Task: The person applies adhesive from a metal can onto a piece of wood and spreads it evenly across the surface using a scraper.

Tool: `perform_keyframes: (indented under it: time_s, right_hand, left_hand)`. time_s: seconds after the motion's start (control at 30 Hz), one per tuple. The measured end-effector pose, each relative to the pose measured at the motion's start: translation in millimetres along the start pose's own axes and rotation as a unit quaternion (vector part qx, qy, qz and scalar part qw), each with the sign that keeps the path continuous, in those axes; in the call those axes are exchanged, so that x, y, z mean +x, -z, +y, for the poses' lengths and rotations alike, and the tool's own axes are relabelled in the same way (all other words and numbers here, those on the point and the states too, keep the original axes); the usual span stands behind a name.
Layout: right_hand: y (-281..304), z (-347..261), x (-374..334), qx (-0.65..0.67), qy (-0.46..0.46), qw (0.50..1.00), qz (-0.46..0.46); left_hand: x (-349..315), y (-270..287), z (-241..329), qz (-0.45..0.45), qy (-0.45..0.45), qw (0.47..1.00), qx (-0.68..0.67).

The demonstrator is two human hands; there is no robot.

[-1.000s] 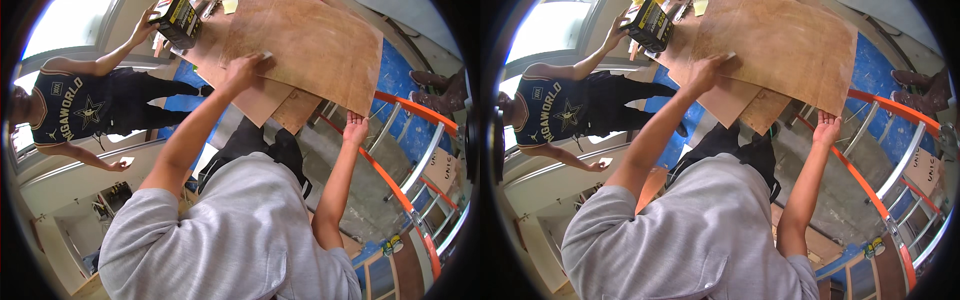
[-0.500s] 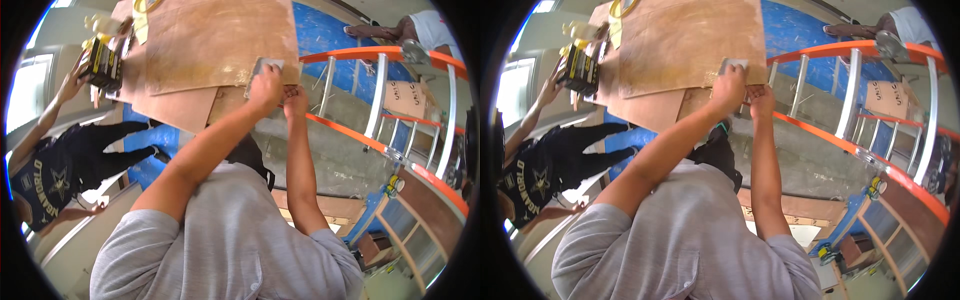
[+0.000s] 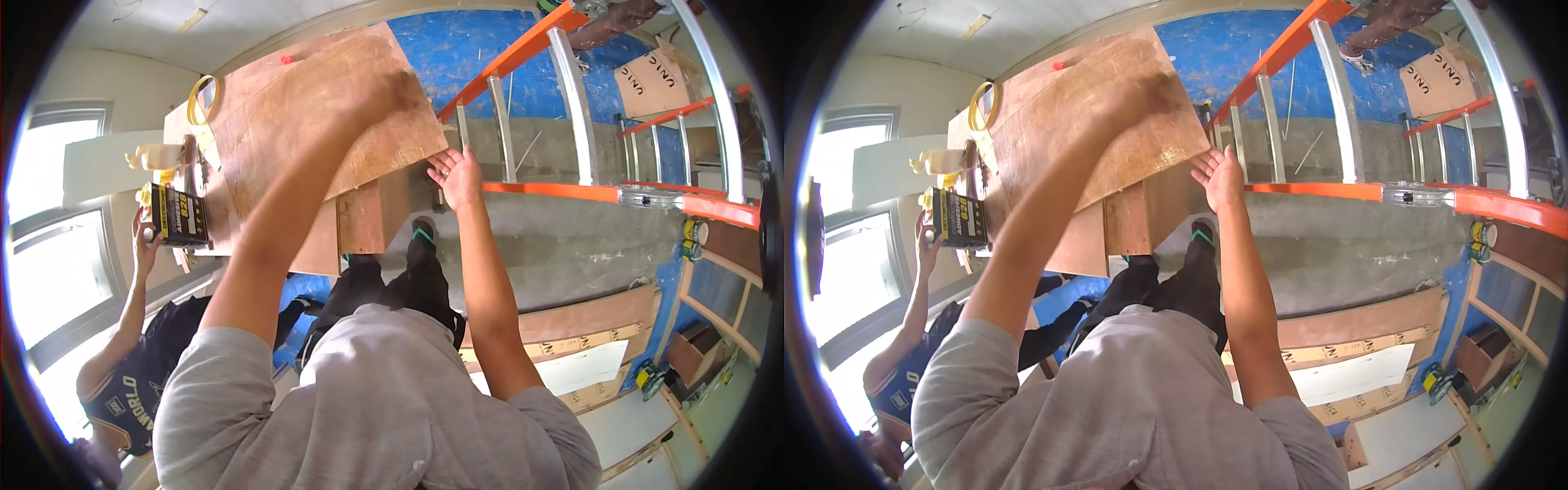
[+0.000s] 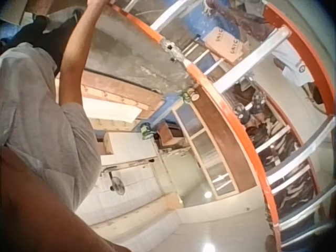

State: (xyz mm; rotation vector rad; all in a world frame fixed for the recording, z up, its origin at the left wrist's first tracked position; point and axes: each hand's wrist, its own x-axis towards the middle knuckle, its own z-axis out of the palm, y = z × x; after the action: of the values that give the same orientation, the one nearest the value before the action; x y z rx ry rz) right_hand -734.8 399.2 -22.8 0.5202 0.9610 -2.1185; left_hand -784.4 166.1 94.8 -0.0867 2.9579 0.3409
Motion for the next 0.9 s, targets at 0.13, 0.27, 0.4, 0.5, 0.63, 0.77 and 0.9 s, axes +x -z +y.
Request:
perform_keyframes:
  time_s: [0.13, 0.27, 0.4, 0.5, 0.63, 0.77, 0.9]
  right_hand:
    - [6, 0, 1, 0.003, -0.018, 0.999, 0.044]
    - [8, 4, -1, -0.003, -0.025, 1.000, -0.002]
    - [8, 11, -3, -0.013, -0.010, 1.000, 0.006]
    - [-1, 10, -6, -0.035, -0.014, 0.999, 0.020]
    - [15, 14, -12, -0.071, -0.036, 0.997, 0.012]
    - [14, 21, -31, -0.108, -0.056, 0.992, -0.016]
    - [31, 16, -27, -0.058, -0.072, 0.995, -0.031]
  left_hand:
    - [-60, -49, 46, -0.081, -0.133, 0.983, 0.094]
    - [-50, -7, 6, -0.093, 0.031, 0.993, -0.071]
    - [-18, 32, -9, -0.044, 0.027, 0.999, -0.005]
    - [-76, -24, 28, -0.133, -0.074, 0.981, 0.116]
    - [-127, -2, 1, -0.027, 0.041, 0.998, -0.045]
    - [-110, -33, -110, -0.001, 0.237, 0.969, -0.071]
    - [-119, -67, 54, 0.023, 0.109, 0.994, -0.023]
